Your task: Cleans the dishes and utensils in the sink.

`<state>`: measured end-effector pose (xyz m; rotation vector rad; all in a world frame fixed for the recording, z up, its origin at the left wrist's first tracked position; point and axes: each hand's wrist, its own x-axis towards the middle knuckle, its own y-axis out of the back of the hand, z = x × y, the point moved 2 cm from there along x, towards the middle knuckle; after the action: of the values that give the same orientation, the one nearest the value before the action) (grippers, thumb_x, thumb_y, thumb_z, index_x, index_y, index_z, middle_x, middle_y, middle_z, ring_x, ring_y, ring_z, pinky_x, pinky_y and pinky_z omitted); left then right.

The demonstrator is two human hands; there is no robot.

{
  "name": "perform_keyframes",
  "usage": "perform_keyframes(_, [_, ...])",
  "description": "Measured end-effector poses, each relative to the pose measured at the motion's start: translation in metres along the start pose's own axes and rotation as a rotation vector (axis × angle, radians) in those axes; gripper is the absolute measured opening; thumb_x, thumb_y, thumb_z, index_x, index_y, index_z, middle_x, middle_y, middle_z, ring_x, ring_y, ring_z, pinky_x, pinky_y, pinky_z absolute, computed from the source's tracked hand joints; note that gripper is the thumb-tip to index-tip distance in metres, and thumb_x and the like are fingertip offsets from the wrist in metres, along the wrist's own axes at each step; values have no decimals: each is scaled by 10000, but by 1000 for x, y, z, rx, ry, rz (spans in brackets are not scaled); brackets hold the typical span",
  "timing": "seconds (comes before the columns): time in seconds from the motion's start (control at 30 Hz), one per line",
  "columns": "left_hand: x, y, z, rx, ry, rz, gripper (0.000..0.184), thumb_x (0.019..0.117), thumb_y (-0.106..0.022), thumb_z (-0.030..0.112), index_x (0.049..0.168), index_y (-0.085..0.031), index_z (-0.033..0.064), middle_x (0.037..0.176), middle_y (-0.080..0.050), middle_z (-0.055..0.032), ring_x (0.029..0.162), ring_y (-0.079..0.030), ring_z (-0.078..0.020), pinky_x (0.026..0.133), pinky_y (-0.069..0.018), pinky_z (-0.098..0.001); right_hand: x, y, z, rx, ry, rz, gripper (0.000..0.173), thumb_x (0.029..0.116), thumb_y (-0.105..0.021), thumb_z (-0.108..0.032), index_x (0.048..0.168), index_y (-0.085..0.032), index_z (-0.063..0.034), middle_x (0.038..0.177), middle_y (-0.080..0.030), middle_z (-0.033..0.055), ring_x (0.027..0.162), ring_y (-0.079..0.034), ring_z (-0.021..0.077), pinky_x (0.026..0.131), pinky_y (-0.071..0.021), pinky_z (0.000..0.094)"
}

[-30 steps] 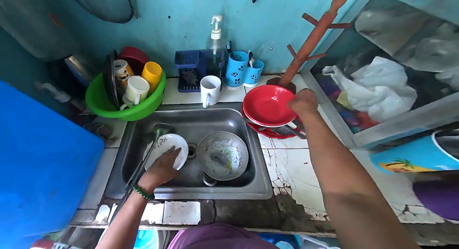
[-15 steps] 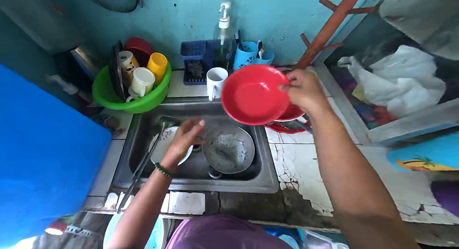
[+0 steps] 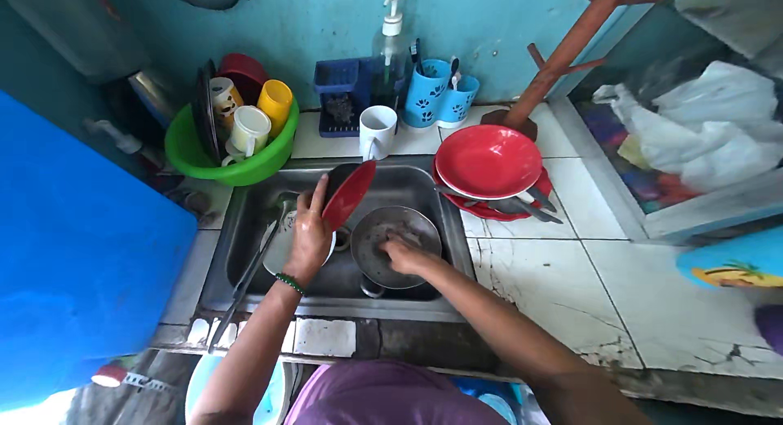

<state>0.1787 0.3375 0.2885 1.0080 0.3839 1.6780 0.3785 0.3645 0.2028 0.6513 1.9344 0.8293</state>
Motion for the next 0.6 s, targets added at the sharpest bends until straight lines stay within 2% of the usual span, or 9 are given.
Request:
perform_keyframes(0.07, [-4, -5, 1, 9, -34, -20, 673, 910, -583, -104, 1542, -460, 91, 1313, -559, -328, 1064, -658, -444, 878, -572, -531, 2, -9, 4, -24, -42, -12, 510, 889, -695, -2, 1388, -589, 6, 1562, -364, 300, 1408, -414, 489, 1111, -403, 623])
perform_keyframes(0.13, [-8, -8, 5, -6, -80, 9, 670, 882, -604, -109, 1517, -491, 69, 1333, -547, -332, 1063, -664, -445, 854, -583, -528, -1, -9, 8, -23, -92, 7, 529, 884, -693, 3, 1402, -584, -2, 1593, -342, 278, 1442, -373, 482, 1130, -380, 625])
perform_keyframes(0.2, [-13, -11, 16, -69, -98, 31, 675, 857, -634, -96, 1503, -501, 49, 1343, -534, -326, 1072, -656, -427, 851, -582, -516, -7, -6, 8, -29, -136, -16, 552, 904, -669, 14, 1437, -526, 44, 1604, -309, 297, 1466, -329, 490, 1147, -351, 622])
perform_keyframes(0.3, [-19, -25, 34, -139, -46, -90, 661, 879, -653, -80, 1505, -502, 72, 1323, -549, -312, 1054, -662, -410, 848, -586, -507, -16, 1, 4, -39, -177, -60, 568, 934, -629, 43, 1462, -436, 125, 1542, -384, 342, 1453, -360, 490, 1166, -325, 609])
perform_keyframes(0.33, [-20, -34, 37, -126, -4, -161, 663, 895, -647, -69, 1518, -496, 101, 1326, -548, -307, 1041, -664, -413, 843, -587, -511, -20, 5, 3, -39, -203, -58, 543, 949, -611, 41, 1457, -441, 129, 1530, -414, 331, 1448, -379, 475, 1169, -325, 598])
perform_keyframes(0.4, [-21, -51, 40, -60, 112, -334, 709, 913, -630, -49, 1559, -444, 179, 1382, -513, -302, 1057, -658, -427, 868, -579, -529, -20, 9, 2, -53, -284, 13, 469, 957, -617, 10, 1401, -511, 116, 1487, -466, 315, 1389, -459, 461, 1110, -407, 580])
perform_keyframes(0.47, [-21, -65, 41, 25, 235, -489, 769, 922, -625, -13, 1599, -365, 243, 1451, -458, -294, 1113, -637, -438, 910, -564, -532, -15, 7, 7, -17, -323, 105, 443, 954, -630, -6, 1370, -536, 117, 1507, -414, 318, 1363, -467, 473, 1076, -443, 575])
perform_keyframes(0.5, [-22, -69, 42, 45, 281, -530, 771, 925, -636, 9, 1603, -352, 243, 1462, -447, -298, 1148, -619, -447, 933, -551, -535, -15, 5, 11, 27, -306, 125, 426, 974, -622, -41, 1363, -544, 112, 1515, -410, 311, 1379, -458, 462, 1102, -427, 566])
perform_keyframes(0.6, [-22, -72, 38, 26, 350, -546, 722, 951, -630, 51, 1600, -355, 207, 1477, -441, -305, 1183, -609, -442, 975, -532, -537, -16, 3, 15, 199, -215, 113, 399, 989, -625, -99, 1333, -579, 99, 1428, -531, 303, 1382, -479, 427, 1150, -366, 563])
